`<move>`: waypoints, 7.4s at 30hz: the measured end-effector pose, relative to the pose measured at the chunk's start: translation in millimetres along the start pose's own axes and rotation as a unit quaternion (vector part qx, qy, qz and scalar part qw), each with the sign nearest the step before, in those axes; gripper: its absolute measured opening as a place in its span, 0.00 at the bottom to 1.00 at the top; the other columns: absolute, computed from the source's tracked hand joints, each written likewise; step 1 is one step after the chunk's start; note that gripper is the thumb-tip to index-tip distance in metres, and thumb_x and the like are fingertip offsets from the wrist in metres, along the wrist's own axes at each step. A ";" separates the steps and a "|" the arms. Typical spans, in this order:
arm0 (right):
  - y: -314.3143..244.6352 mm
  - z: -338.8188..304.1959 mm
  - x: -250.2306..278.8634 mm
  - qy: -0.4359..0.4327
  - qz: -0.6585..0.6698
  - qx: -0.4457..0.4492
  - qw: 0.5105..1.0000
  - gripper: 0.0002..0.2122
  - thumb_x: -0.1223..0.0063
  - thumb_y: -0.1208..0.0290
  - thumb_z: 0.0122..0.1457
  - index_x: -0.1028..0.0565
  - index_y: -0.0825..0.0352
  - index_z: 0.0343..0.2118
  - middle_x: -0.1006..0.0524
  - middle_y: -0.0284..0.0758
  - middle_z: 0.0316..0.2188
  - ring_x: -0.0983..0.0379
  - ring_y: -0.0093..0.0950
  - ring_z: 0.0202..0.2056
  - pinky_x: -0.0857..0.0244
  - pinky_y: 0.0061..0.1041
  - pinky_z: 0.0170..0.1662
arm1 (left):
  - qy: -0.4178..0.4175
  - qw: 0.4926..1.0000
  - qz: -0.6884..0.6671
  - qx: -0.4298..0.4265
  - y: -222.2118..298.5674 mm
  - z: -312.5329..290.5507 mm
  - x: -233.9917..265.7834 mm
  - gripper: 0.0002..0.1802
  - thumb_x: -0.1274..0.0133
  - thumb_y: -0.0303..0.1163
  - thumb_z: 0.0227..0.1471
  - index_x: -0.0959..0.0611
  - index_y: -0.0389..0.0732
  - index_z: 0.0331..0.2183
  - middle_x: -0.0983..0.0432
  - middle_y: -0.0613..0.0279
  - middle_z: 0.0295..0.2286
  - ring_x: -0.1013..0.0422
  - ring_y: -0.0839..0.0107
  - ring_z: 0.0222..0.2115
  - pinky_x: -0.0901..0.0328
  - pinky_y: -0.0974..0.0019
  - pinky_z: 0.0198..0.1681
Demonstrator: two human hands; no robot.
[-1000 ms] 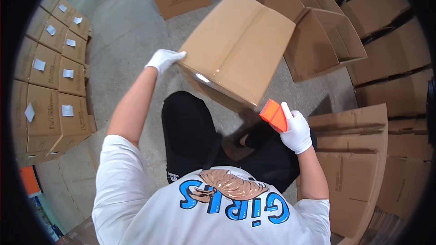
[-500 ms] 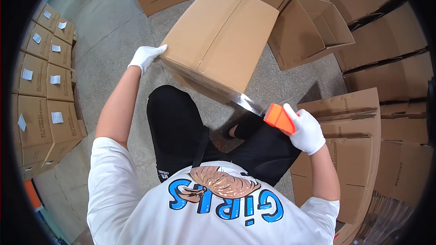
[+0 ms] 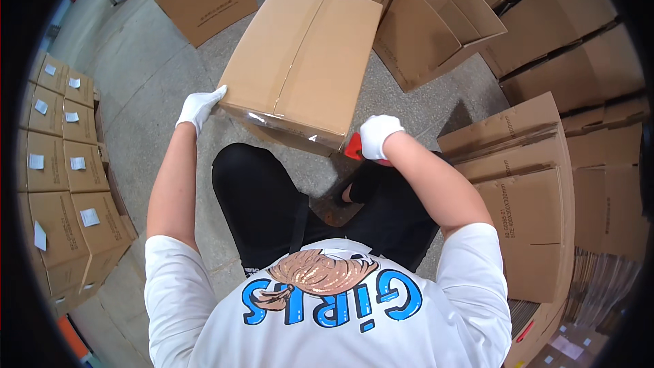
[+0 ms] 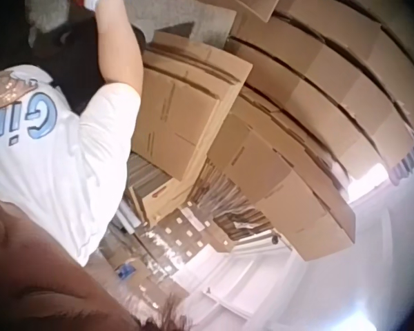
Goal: Sealing cardboard boxes using a manual tape dispenser in a factory setting.
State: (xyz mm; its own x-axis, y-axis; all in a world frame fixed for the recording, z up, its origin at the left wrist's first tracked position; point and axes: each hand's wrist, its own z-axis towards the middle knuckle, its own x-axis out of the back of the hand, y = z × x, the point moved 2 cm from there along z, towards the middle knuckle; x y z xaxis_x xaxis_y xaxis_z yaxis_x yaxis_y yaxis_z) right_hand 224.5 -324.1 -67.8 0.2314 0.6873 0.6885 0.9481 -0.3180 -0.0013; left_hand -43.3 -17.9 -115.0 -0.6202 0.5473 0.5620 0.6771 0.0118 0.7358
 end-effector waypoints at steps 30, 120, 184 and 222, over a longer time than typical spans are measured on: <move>2.3 109.3 -59.5 0.487 0.711 -0.174 0.477 0.27 0.65 0.48 0.64 0.27 0.68 0.52 0.26 0.49 0.50 0.31 0.44 0.53 0.40 0.34 0.58 | -0.022 0.999 -0.045 0.008 -7.7 15.9 -4.6 0.34 0.38 0.54 0.48 0.16 0.27 0.38 0.21 0.54 0.31 0.26 0.70 0.27 0.30 0.67 0.32; -53.1 -20.1 -27.1 0.612 0.056 0.279 0.738 0.26 0.38 0.57 0.42 0.27 0.68 0.44 0.27 0.44 0.44 0.31 0.46 0.45 0.38 0.45 0.46 | -0.016 0.948 0.316 -0.019 -8.5 -21.9 22.9 0.27 0.45 0.56 0.47 0.16 0.41 0.34 0.20 0.49 0.34 0.25 0.50 0.38 0.32 0.54 0.43; 78.8 59.4 -0.5 0.339 0.702 0.207 0.590 0.20 0.50 0.64 0.63 0.33 0.65 0.56 0.27 0.30 0.41 0.31 0.22 0.39 0.33 0.24 0.43 | 0.034 0.950 0.202 -0.234 14.0 -179.3 -73.5 0.51 0.49 0.50 0.52 0.50 0.19 0.59 0.23 0.43 0.22 0.25 0.49 0.21 0.30 0.53 0.26; 97.5 116.6 63.9 0.508 0.748 0.032 0.425 0.12 0.57 0.72 0.65 0.30 0.66 0.50 0.25 0.31 0.41 0.26 0.23 0.41 0.33 0.25 0.45 | -0.077 0.985 0.109 -0.105 42.1 -122.2 -55.6 0.43 0.55 0.59 0.53 0.34 0.28 0.54 0.31 0.33 0.49 0.32 0.44 0.50 0.38 0.54 0.55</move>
State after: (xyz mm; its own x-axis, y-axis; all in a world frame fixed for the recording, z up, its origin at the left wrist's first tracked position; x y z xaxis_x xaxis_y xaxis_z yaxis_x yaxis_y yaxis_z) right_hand 357.2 -235.0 -108.4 0.4028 -0.9008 -0.1618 -0.0837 0.1398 -0.9866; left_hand -28.7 -150.0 -69.0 -0.3906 0.6384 0.6632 0.6807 -0.2848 0.6750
